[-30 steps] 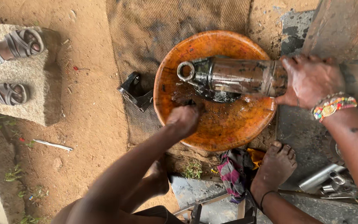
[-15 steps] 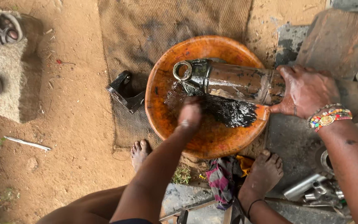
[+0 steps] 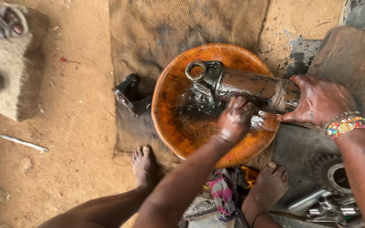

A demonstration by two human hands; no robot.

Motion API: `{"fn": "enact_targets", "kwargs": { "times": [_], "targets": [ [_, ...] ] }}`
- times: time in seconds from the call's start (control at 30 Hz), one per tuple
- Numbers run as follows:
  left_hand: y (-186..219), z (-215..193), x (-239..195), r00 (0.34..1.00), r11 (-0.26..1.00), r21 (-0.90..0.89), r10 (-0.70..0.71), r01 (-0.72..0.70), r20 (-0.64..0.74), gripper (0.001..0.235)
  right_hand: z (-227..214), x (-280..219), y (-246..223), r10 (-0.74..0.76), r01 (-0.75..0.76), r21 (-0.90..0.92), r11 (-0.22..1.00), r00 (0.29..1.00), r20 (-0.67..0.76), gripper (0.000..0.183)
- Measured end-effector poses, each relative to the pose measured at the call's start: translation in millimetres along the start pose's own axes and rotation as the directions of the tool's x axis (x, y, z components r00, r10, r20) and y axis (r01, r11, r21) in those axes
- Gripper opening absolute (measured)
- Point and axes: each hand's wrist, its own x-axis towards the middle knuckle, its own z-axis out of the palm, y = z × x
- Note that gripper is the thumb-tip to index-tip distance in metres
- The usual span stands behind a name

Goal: The person cleans a greasy mechanical gear and a long metal shaft in an orange basin filled with liquid. They scrub the parts by hand and use a screwdriver to clean crevices on the shaft. The person also handles several metal pipe fittings, placing them on a burlap sack nearby.

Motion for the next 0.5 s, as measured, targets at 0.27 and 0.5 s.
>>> {"fn": "enact_targets", "kwargs": {
  "times": [0.27,0.5],
  "targets": [
    [-85.4,-125.5,92.9,0.986,0.943,0.324,-0.022,0.075,-0.163,0.012,13.7,-0.1,4.2,-0.102,0.098,-0.047,0.994,0.990,-0.093,0.139],
    [-69.8,-132.2,100.2,0.766,0.788,0.032,-0.606,0.614,0.215,0.025,20.6,-10.1,2.2,-0.043,0.040,-0.038,0.998,0.997,-0.058,0.123]
  ]
}}
